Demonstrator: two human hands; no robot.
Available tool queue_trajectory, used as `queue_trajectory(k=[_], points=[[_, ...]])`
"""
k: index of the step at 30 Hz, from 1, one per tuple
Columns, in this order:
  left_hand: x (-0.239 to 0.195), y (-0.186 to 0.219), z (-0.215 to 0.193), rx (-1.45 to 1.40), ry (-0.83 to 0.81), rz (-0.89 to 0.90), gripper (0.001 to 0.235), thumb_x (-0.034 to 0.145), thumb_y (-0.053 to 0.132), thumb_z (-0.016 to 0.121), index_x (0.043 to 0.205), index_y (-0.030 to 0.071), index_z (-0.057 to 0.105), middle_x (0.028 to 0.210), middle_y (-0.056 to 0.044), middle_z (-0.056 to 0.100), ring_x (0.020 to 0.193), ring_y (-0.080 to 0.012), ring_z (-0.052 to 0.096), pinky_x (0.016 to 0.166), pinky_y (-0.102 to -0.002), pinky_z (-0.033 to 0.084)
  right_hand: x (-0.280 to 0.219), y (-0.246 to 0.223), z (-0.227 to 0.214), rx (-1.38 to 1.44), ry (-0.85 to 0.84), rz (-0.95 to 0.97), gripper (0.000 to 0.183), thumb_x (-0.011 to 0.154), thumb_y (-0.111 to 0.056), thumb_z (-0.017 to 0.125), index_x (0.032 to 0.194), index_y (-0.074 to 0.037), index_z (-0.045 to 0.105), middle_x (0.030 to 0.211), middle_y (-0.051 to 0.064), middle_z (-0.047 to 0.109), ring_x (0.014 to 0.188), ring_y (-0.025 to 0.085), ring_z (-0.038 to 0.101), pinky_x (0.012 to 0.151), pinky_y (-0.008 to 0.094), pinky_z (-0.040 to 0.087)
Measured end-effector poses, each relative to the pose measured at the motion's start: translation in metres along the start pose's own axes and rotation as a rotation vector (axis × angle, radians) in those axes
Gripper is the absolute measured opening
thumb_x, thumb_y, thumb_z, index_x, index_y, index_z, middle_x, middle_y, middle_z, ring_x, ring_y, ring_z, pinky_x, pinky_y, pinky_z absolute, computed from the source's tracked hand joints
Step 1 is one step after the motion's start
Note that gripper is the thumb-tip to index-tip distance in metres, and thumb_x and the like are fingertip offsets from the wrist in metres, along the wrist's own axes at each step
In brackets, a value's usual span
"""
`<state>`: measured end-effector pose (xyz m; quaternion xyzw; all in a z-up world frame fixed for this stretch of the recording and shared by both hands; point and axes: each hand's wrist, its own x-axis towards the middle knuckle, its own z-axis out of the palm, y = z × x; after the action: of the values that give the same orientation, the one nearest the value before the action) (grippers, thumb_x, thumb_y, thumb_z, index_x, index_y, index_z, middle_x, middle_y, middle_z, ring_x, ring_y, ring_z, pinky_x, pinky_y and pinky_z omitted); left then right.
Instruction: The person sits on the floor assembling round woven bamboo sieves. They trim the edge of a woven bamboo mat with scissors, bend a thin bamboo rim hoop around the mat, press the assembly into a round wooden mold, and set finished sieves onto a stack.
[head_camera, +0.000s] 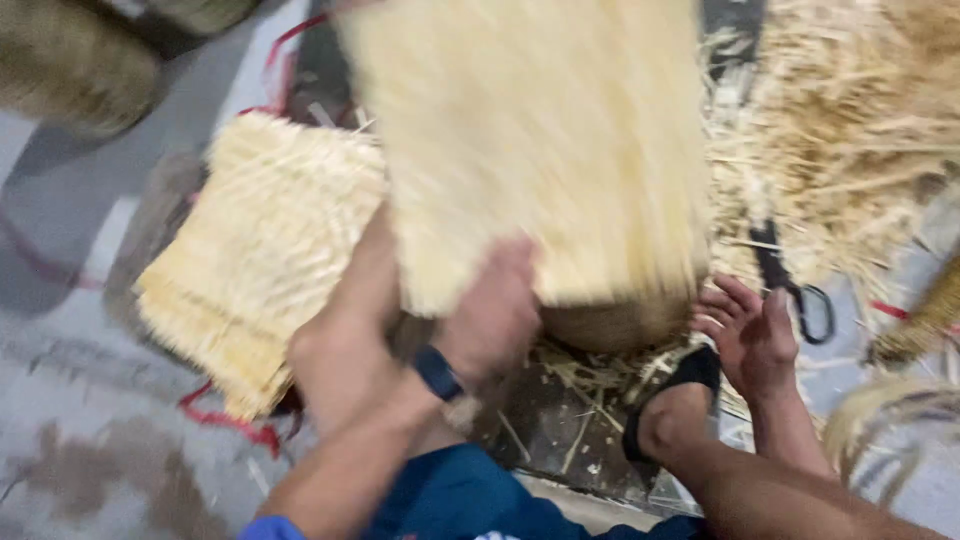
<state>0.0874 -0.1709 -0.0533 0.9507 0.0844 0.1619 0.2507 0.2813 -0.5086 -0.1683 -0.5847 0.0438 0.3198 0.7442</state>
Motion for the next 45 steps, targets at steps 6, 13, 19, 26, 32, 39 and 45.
queue_trajectory(k=[6,13,19,26,32,39,45], points=[[-0.053,0.022,0.118,-0.043,-0.477,0.34,0.038,0.097,0.022,0.061,0.125,-0.003,0.057,0.143,-0.025,0.057,0.138,-0.0379,0.051,0.117,-0.051,0.036,0.046,0.023,-0.039,-0.118,0.136,0.221,0.039,0.105,-0.037,0.053,0.117,-0.003,0.066,0.103,0.008,0.067,0.089,0.021,0.062,0.078,0.038,0.052],[0.016,-0.102,0.117,0.067,0.085,-0.689,0.09,0.067,0.035,0.102,0.125,-0.017,0.058,0.123,-0.037,0.061,0.107,-0.0413,0.06,0.089,-0.052,0.051,0.041,0.032,-0.027,-0.303,0.241,0.112,0.025,0.104,-0.023,0.057,0.102,-0.001,0.068,0.096,0.009,0.069,0.083,0.02,0.061,0.076,0.035,0.051],[0.019,-0.147,0.139,-0.573,-0.082,-0.954,0.033,0.071,0.02,0.095,0.076,-0.005,0.073,0.07,-0.005,0.067,0.059,-0.0105,0.053,0.052,-0.032,0.045,0.025,-0.007,0.071,-1.379,-0.195,-0.773,0.042,0.102,-0.038,0.062,0.134,-0.01,0.06,0.129,0.011,0.062,0.123,0.028,0.058,0.108,0.043,0.047],[0.033,-0.065,0.094,-0.302,0.026,-0.839,0.031,0.072,0.021,0.093,0.088,0.002,0.075,0.074,-0.009,0.073,0.061,-0.0139,0.065,0.059,-0.031,0.052,0.009,-0.009,0.116,-1.862,-0.283,-0.918,0.066,0.096,-0.057,0.05,0.148,-0.017,0.049,0.149,0.017,0.041,0.145,0.035,0.029,0.116,0.056,0.022],[0.011,0.101,0.076,-0.107,-0.001,-0.086,0.018,0.086,0.004,0.063,0.104,0.002,0.066,0.091,-0.016,0.066,0.088,-0.0315,0.064,0.078,-0.042,0.056,-0.004,-0.017,0.129,-1.884,-0.36,-0.704,0.067,0.093,-0.057,0.048,0.147,-0.018,0.043,0.143,0.017,0.043,0.137,0.037,0.035,0.114,0.056,0.027],[0.009,0.034,0.083,-0.375,-0.01,-0.513,0.012,0.097,0.016,0.066,0.105,0.008,0.069,0.087,-0.011,0.07,0.077,-0.0231,0.067,0.067,-0.036,0.056,-0.002,-0.02,0.139,-1.855,-0.332,-0.669,0.065,0.093,-0.053,0.051,0.148,-0.019,0.044,0.146,0.017,0.043,0.138,0.039,0.038,0.116,0.056,0.024],[0.023,-0.126,0.12,-0.436,-0.016,-0.907,0.044,0.072,0.022,0.095,0.107,0.006,0.074,0.095,-0.006,0.075,0.082,-0.013,0.068,0.074,-0.034,0.057,0.004,-0.019,0.131,-1.758,-0.293,-0.784,0.066,0.091,-0.05,0.056,0.146,-0.015,0.05,0.141,0.021,0.047,0.134,0.042,0.04,0.114,0.056,0.023]])
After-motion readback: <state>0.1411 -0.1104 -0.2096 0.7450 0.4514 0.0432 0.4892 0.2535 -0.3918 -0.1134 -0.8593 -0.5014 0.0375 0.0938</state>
